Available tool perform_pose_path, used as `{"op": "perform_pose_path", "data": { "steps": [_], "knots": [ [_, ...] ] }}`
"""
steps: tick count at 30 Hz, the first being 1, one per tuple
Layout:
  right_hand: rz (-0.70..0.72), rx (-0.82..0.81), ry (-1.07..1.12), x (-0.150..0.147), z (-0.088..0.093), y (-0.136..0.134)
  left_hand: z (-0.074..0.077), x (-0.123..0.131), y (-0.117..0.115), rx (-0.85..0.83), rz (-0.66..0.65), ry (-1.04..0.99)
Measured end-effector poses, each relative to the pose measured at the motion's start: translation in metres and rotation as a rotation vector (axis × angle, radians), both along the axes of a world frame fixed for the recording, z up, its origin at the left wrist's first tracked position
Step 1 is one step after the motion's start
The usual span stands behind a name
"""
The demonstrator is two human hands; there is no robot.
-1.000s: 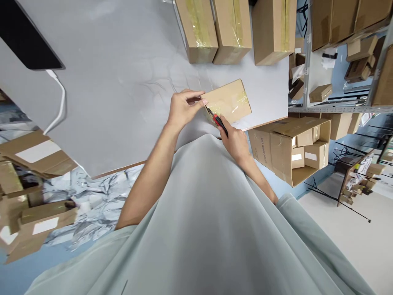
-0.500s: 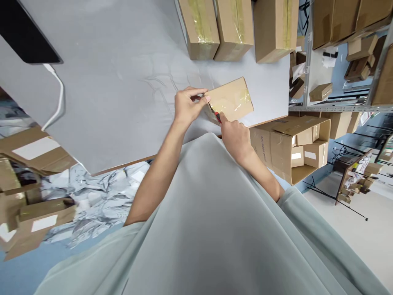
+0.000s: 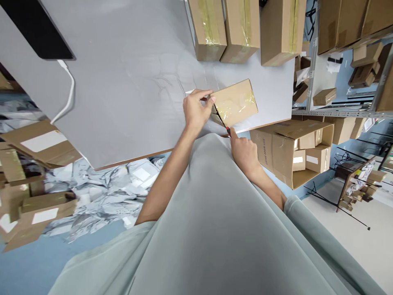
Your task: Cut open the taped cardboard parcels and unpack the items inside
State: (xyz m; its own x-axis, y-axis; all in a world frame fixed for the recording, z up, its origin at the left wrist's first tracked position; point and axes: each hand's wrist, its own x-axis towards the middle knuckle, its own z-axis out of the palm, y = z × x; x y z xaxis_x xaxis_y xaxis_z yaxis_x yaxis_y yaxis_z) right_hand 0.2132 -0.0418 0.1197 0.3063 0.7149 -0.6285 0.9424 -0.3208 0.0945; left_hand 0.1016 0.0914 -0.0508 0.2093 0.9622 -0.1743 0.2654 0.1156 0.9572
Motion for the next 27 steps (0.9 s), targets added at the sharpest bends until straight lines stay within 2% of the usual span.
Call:
{"op": "perform_pose_path", "data": {
  "steps": [6, 8, 10, 13, 18, 22, 27],
  "knots": [
    [-0.018, -0.033, 0.003, 0.012, 0.024, -0.016, 0.0, -0.004, -0.005, 0.011, -0.016, 0.007],
    [-0.063, 0.046, 0.045, 0.026, 0.032, -0.021, 0.001, -0.006, -0.009, 0.002, -0.003, -0.012],
    [-0.13, 0.179, 0.092, 0.046, 0.033, -0.025, 0.003, -0.009, -0.015, -0.007, 0.016, -0.017],
    [-0.249, 0.388, 0.141, 0.086, 0.014, -0.021, 0.008, -0.01, -0.026, -0.015, 0.021, 0.022],
    [-0.352, 0.663, 0.264, 0.146, -0.048, 0.012, 0.016, -0.005, -0.039, -0.033, 0.02, 0.055],
    [-0.483, 0.66, 0.355, 0.168, -0.082, 0.04, 0.024, -0.005, -0.039, -0.012, 0.092, 0.131],
    [-0.685, 0.563, 0.732, 0.173, -0.095, 0.053, 0.034, -0.018, -0.027, 0.078, 0.141, 0.27]
  ]
}}
